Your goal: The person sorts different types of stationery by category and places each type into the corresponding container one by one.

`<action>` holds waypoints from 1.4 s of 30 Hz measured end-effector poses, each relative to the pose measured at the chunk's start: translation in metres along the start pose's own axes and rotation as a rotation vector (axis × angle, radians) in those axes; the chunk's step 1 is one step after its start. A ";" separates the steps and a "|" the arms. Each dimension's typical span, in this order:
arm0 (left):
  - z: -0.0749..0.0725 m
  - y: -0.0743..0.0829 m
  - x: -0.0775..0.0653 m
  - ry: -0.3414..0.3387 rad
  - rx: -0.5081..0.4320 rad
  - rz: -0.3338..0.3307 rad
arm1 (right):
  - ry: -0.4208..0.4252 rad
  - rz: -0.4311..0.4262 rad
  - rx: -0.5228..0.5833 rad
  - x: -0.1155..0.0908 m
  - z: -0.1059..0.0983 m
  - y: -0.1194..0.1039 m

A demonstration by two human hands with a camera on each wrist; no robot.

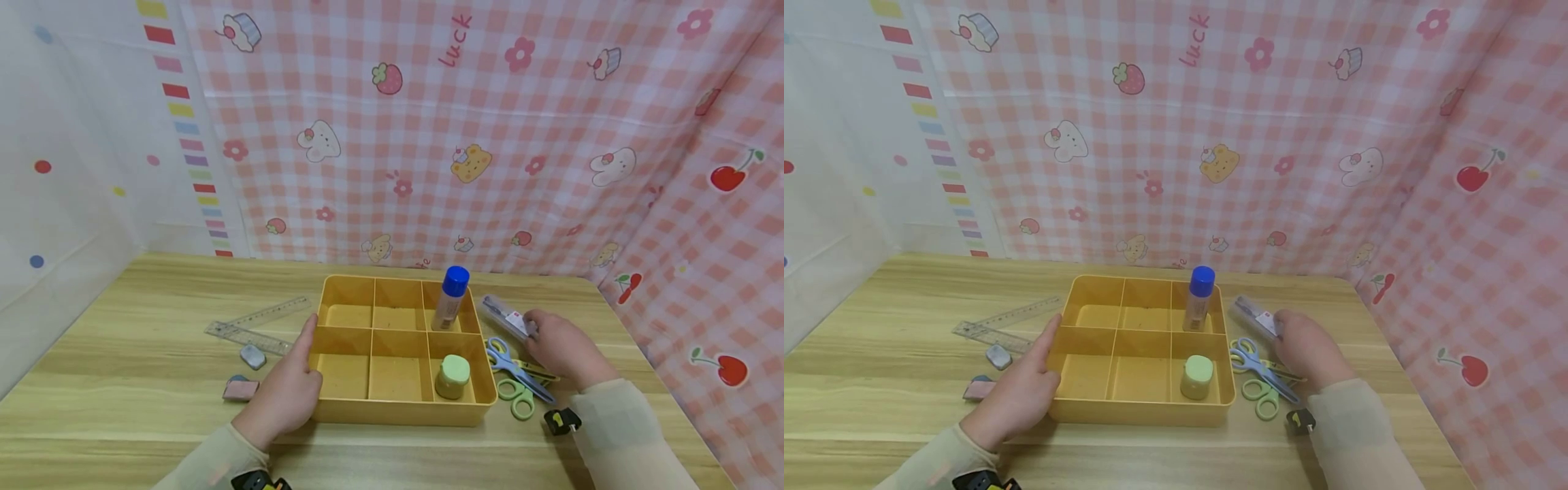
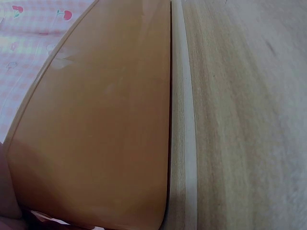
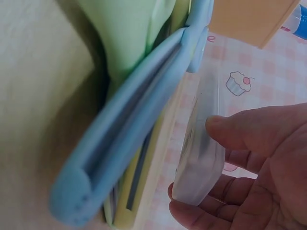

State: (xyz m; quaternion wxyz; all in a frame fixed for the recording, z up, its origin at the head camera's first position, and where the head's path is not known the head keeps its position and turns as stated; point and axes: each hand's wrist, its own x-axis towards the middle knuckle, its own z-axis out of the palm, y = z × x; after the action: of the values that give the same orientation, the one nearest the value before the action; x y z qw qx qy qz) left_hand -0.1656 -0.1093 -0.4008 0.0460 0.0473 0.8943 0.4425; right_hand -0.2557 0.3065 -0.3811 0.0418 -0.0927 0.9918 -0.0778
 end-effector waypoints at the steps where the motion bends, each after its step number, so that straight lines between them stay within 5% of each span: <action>1: 0.000 0.000 0.000 0.000 0.000 0.001 | 0.005 -0.003 0.003 -0.001 -0.001 0.000; 42: -0.001 0.001 0.000 -0.007 -0.011 -0.004 | 0.320 0.057 0.207 -0.018 -0.032 -0.040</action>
State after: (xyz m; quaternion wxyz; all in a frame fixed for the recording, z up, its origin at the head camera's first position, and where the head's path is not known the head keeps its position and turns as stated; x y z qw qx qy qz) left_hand -0.1657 -0.1091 -0.3997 0.0504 0.0467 0.8919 0.4470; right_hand -0.2344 0.2752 -0.3418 -0.1048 -0.0463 0.9747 -0.1919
